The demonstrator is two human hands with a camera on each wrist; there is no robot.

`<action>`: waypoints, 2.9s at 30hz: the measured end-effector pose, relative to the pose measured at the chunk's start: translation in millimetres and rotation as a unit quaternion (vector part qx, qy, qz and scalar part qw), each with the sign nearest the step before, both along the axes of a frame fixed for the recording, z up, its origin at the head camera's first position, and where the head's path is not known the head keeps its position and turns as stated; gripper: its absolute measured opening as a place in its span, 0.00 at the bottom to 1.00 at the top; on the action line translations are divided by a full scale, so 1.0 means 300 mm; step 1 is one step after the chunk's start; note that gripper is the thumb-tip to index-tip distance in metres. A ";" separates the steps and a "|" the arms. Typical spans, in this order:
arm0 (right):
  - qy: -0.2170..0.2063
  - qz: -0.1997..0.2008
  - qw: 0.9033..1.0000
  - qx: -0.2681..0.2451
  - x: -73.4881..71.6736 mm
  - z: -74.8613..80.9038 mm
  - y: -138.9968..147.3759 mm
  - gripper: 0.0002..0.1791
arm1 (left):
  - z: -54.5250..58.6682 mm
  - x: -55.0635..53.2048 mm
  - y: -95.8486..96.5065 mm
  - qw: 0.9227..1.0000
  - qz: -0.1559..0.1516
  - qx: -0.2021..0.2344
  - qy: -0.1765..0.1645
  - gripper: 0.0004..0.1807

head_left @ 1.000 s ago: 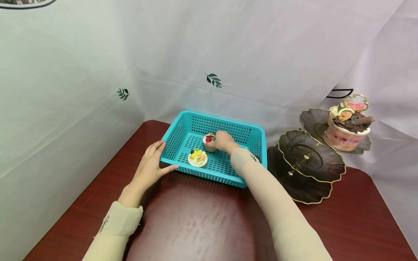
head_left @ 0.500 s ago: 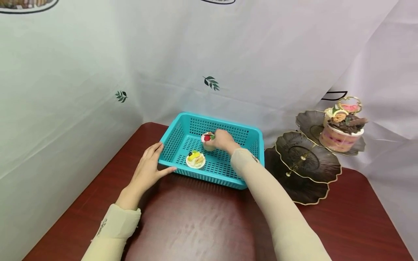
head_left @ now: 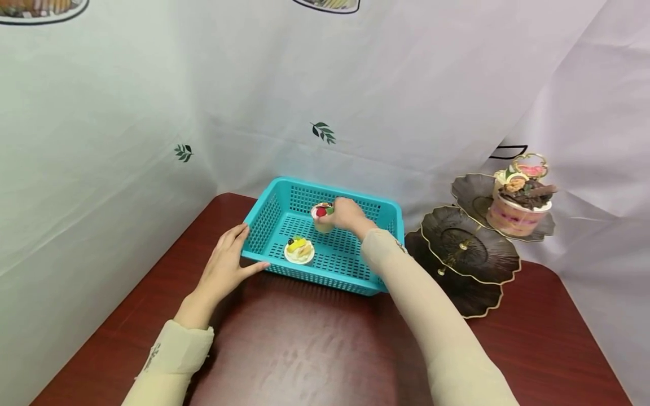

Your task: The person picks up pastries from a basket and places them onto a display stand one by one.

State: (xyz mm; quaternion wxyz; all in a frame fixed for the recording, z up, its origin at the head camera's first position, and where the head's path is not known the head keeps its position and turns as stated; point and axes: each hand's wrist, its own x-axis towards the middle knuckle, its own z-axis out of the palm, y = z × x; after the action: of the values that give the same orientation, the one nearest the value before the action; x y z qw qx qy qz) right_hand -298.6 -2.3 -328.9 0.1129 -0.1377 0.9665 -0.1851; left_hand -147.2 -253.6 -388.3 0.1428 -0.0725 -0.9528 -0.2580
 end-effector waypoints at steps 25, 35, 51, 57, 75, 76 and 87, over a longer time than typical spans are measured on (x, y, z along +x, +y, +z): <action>-0.002 0.031 1.000 -0.004 0.058 0.078 0.017 0.40 | 0.000 0.001 -0.003 1.000 0.000 -0.001 0.005 0.52; 0.010 0.044 0.999 -0.001 0.086 0.103 0.030 0.41 | -0.001 0.003 -0.002 1.000 -0.002 -0.004 0.001 0.52; 0.037 0.080 0.996 0.012 0.152 0.142 0.067 0.39 | 0.000 0.006 -0.003 1.000 -0.004 -0.003 0.013 0.52; 0.044 0.085 0.995 0.014 0.186 0.156 0.085 0.38 | -0.001 0.004 -0.005 1.000 -0.005 -0.003 0.015 0.52; 0.062 0.096 0.993 -0.022 0.255 0.181 0.155 0.32 | -0.008 -0.002 -0.007 1.000 -0.005 -0.003 0.022 0.53; 0.065 0.097 0.993 -0.022 0.258 0.181 0.161 0.32 | -0.009 -0.001 -0.007 1.000 -0.006 -0.003 0.022 0.53; 0.077 0.090 0.993 -0.023 0.293 0.193 0.226 0.36 | -0.012 -0.003 -0.008 1.000 -0.009 -0.001 0.024 0.53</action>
State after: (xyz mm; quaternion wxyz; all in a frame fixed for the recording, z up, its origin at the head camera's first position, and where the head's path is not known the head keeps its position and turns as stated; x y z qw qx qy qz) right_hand -210.6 65.4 -271.1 0.0508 -0.2407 0.9513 -0.1856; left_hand -148.0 -256.1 -391.9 0.1632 -0.0872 -0.9486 -0.2567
